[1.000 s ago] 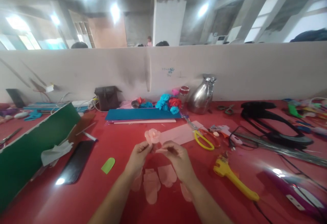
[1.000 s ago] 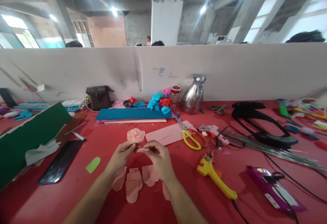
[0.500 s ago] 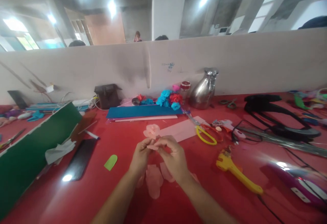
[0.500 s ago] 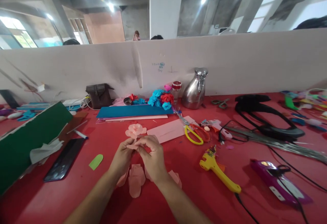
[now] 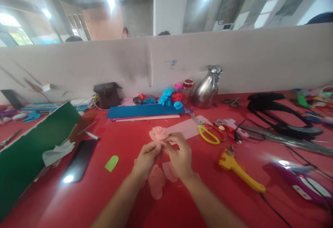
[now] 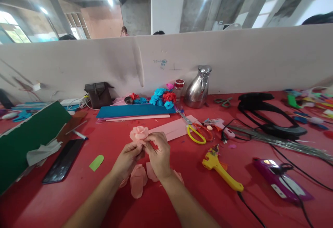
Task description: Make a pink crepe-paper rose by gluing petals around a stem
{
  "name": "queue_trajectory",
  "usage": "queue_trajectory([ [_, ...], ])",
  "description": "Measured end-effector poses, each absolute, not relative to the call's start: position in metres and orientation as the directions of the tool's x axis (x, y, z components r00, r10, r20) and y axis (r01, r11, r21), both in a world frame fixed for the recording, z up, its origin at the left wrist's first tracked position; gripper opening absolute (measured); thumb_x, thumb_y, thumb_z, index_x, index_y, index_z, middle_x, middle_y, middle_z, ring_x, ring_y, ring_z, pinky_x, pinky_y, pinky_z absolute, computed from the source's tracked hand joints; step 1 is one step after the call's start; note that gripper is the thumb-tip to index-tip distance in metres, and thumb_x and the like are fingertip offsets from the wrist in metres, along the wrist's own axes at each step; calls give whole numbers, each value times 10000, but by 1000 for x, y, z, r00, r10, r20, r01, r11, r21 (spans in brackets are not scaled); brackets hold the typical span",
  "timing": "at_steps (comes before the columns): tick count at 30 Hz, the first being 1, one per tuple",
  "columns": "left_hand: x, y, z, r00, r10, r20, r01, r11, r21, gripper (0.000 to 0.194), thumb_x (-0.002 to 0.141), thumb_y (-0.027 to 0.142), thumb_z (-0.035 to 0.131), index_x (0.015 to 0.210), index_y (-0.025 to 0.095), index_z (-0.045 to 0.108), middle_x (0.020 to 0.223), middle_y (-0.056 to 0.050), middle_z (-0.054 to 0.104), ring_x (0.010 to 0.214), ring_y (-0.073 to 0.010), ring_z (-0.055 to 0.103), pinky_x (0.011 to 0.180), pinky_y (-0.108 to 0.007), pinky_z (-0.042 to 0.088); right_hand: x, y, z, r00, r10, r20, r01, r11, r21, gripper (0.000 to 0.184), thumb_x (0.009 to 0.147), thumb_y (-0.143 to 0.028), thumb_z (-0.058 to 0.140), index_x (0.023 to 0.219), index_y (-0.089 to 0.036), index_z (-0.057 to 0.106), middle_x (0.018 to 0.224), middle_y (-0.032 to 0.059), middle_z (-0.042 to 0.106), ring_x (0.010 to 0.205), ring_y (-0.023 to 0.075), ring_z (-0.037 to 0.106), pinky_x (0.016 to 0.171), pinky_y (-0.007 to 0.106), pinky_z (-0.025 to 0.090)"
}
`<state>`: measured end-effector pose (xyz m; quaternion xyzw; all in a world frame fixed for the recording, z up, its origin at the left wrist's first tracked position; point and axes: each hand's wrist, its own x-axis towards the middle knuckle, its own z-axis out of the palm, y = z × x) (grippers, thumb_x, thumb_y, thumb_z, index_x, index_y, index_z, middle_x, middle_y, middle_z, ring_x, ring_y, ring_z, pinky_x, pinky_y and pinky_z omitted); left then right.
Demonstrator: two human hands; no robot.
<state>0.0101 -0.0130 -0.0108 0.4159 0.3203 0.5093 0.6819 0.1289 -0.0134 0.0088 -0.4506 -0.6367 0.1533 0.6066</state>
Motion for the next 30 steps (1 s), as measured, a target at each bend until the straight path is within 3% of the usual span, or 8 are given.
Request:
queue_trajectory([
  [4, 10, -14, -17, 275, 961, -13, -405, 128, 905, 208, 762, 348, 624, 768, 141, 629, 535, 45, 401, 508, -70, 303, 523, -221, 227, 133, -14, 4, 106, 645, 756, 453, 646, -615, 96, 805, -178, 601, 737, -229, 558, 750, 8, 587, 765, 171, 538, 685, 316, 448],
  [8, 10, -14, -25, 277, 961, 11, -342, 88, 936, 220, 764, 327, 620, 665, 132, 594, 520, 42, 401, 512, -70, 303, 522, -223, 232, 135, -15, 0, 63, 560, 826, 522, 687, -505, 120, 800, -107, 571, 767, -222, 559, 780, 20, 603, 772, 175, 528, 695, 332, 453],
  [22, 18, -17, -28, 164, 986, 23, -370, 40, 928, 219, 724, 266, 651, 570, 132, 572, 553, 26, 455, 568, -83, 369, 573, -223, 310, 137, -16, -8, 46, 530, 846, 534, 703, -470, 150, 789, -78, 572, 821, -223, 557, 787, 24, 596, 778, 176, 543, 693, 341, 473],
  [30, 17, -18, -25, 227, 974, 23, -336, 57, 940, 291, 726, 278, 639, 510, 136, 506, 511, 39, 413, 534, -78, 338, 551, -228, 283, 140, -16, -4, 60, 484, 873, 562, 706, -430, 161, 777, -75, 585, 810, -230, 557, 816, 26, 597, 782, 172, 544, 687, 335, 476],
])
